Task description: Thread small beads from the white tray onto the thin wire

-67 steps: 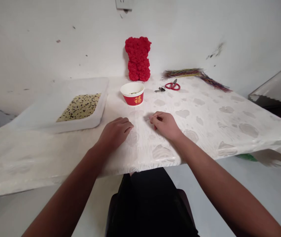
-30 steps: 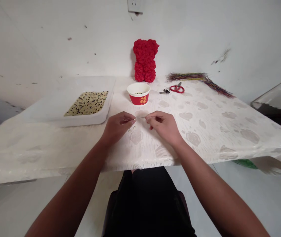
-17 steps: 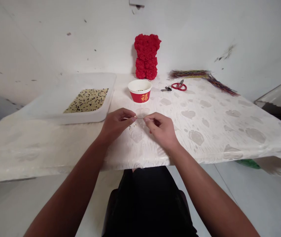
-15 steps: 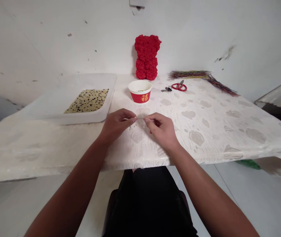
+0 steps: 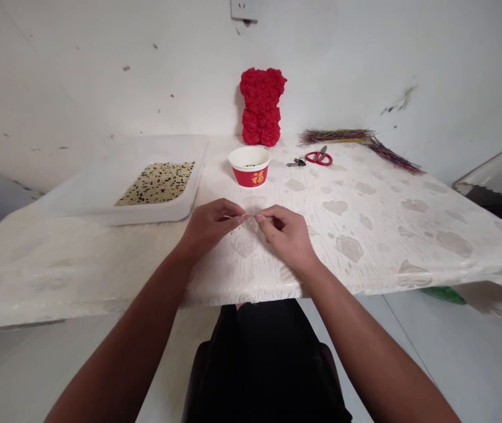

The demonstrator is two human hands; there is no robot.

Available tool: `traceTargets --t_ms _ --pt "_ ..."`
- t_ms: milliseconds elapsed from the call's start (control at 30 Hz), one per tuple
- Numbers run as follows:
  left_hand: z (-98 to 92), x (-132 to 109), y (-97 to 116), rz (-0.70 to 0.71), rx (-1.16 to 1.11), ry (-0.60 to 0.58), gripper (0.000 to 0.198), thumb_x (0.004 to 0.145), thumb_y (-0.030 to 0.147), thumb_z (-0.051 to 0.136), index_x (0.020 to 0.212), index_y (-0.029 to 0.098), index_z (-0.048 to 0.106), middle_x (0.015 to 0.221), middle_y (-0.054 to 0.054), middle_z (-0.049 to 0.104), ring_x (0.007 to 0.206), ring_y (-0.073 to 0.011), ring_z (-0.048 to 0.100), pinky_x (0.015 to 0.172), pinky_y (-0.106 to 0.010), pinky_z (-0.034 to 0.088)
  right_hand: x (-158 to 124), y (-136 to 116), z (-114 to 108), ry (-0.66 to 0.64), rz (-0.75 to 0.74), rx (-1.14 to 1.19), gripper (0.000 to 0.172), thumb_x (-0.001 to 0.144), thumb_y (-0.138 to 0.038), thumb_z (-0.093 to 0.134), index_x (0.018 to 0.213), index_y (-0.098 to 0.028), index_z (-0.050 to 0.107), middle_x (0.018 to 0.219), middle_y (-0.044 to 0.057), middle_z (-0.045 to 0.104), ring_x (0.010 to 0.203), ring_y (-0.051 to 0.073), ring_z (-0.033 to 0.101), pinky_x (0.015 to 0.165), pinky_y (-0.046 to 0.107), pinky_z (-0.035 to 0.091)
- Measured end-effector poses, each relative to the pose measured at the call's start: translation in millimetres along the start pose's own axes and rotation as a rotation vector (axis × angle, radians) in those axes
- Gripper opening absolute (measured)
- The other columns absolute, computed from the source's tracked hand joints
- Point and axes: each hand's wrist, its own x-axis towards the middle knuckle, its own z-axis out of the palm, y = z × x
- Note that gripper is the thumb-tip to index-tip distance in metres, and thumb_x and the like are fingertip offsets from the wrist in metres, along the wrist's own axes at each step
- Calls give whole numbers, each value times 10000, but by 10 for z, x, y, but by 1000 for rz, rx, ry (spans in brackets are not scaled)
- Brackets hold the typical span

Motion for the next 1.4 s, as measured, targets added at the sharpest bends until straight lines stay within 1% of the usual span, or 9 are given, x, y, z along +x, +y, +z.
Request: traceTargets --t_ms 267,567,900,1067,1233,1400 --pt "-3 -4 0 15 -4 -7 163 758 343 802 846 212 764 854 -27 759 821 -180 691 770 -294 556 4 13 -6 4 -1 -12 160 905 -334 628 839 -220 718 737 15 663 649 163 581 616 300 466" --pt "2 -2 -10 10 -18 -6 171 752 348 809 849 213 768 855 -24 760 837 -182 693 780 -290 554 12 -1 -13 8 16 -10 166 900 -351 636 838 -221 719 760 23 678 660 169 597 600 300 472" --pt "2 -2 -22 4 -5 4 195 741 370 811 852 217 765 844 -28 759 801 -183 689 748 -303 561 0 -7 -19 3 11 -2 164 906 -355 631 847 -228 716 771 23 679 660 169 597 601 304 476" --pt "2 -5 -17 -5 -18 -11 215 727 374 824 843 209 752 823 -24 752 776 -172 684 718 -286 551 -2 -13 -14 -19 5 -4 169 905 -355 636 840 -227 726 765 19 680 654 162 592 608 299 467" --pt "-1 -15 17 -28 -21 -58 199 728 370 823 798 201 744 788 -22 748 777 -178 689 720 -288 547 -8 -22 1 -94 75 55 177 889 -376 660 843 -230 746 718 -1 661 602 137 565 577 278 456" --pt "-7 -22 47 -23 -24 -42 189 753 374 802 837 208 772 824 -37 768 809 -191 699 752 -306 554 -3 -47 -8 -94 131 126 198 881 -396 661 825 -225 745 695 -4 650 578 128 565 543 259 462"
